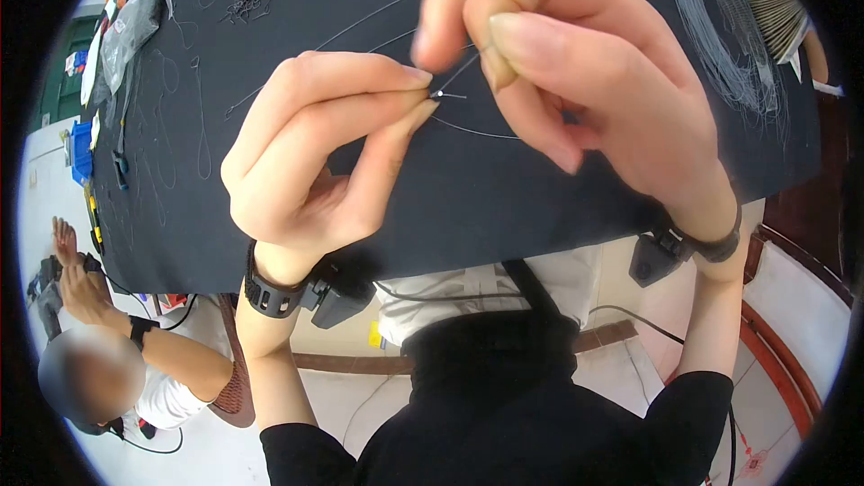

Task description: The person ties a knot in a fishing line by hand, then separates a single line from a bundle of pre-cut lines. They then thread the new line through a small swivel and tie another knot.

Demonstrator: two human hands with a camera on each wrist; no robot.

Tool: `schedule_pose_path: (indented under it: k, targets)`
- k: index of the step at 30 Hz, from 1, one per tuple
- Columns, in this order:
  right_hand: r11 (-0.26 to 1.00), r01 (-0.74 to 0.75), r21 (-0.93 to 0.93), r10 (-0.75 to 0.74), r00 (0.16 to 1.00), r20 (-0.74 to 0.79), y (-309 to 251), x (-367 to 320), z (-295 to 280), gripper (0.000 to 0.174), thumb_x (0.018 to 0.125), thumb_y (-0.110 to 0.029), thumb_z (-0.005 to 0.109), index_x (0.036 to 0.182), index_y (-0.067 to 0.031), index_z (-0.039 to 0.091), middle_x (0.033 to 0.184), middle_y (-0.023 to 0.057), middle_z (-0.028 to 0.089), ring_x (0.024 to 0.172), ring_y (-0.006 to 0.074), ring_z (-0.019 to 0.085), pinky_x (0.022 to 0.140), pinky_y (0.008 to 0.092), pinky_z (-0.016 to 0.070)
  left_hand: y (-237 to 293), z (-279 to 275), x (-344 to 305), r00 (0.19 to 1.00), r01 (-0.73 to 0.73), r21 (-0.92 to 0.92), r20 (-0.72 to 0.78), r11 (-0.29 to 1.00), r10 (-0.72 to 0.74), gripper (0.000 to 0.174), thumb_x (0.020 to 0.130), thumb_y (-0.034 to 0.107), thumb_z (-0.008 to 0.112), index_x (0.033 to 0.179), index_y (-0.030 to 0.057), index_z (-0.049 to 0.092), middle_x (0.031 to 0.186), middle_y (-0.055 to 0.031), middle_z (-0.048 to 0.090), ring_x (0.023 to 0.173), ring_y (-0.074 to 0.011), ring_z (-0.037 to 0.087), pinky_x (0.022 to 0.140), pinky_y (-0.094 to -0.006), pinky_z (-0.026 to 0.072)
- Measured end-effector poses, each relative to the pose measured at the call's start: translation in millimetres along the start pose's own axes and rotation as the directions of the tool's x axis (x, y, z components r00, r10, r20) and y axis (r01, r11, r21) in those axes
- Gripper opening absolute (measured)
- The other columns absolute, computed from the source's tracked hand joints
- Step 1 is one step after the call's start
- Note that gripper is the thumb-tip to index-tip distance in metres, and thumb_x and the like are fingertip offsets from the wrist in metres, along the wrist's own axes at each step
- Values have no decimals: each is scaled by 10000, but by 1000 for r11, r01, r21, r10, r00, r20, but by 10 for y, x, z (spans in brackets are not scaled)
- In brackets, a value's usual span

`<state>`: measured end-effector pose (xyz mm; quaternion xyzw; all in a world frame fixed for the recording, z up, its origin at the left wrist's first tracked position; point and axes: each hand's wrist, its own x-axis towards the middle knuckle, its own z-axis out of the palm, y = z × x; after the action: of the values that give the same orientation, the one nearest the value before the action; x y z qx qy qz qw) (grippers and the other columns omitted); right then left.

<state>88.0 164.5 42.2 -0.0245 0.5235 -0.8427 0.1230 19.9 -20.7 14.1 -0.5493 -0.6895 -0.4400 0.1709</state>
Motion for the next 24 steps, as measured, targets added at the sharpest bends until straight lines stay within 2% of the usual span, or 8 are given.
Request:
schedule_pose_path:
  k: [1,4,10,13,15,19,21,24]
  targets:
    - [1000,-9,3,9,1000,-1,-12,-8,-1,155,907,-122,467,921,22,522,785,11,536,555,15,388,486,155,314,-10,1,5,999,-7,11,-31,1000,7,197,600,-113,691,759,-21,619,807,-112,626,663,-176,597,560,-233,467]
    - [999,-35,33,35,999,6,-38,-28,-3,158,911,-122,457,925,23,518,793,20,538,541,17,379,473,156,309,27,-37,-6,999,13,1,31,1000,-14,128,681,-113,638,792,-65,598,837,-177,615,722,-213,590,645,-279,469]
    - [997,-50,53,51,999,-17,-49,-37,16,161,914,-124,446,927,23,511,791,31,538,516,16,350,449,157,289,21,-18,-23,1000,10,-7,11,1000,-10,116,687,-107,632,787,-63,595,831,-173,616,715,-211,589,628,-277,470]
    - [984,-71,164,64,997,48,-2,-40,-94,172,913,-131,462,924,28,527,796,31,553,547,20,391,481,158,320,28,-26,-16,1000,1,-14,16,1000,-1,110,690,-107,625,786,-66,592,827,-175,615,707,-214,590,616,-278,470]
    - [993,-5,117,-3,998,68,69,-35,-142,172,906,-141,454,901,17,522,794,36,554,538,16,396,484,154,327,28,-28,-6,1000,-17,-13,12,1000,17,113,685,-110,623,784,-67,590,827,-178,615,699,-216,589,608,-280,470]
    - [919,284,-273,-276,959,65,263,-9,-158,161,881,-167,391,815,-39,463,779,51,527,438,-9,325,432,137,285,50,-48,8,999,-30,-17,29,999,30,128,668,-119,620,780,-67,586,829,-182,612,687,-228,592,601,-286,475]
    - [887,338,-315,-329,941,83,276,-10,-157,163,872,-178,381,789,-54,445,781,58,519,418,-13,302,420,138,274,79,-62,3,999,-28,1,40,1000,28,136,659,-119,623,778,-67,584,831,-180,610,688,-233,593,601,-290,478]
    - [925,310,-221,-292,950,111,247,-18,-134,166,865,-193,397,776,-59,437,789,64,514,431,-7,290,425,150,276,83,-55,-2,998,-51,6,26,999,51,144,647,-115,630,773,-67,580,833,-175,609,691,-247,597,604,-299,485]
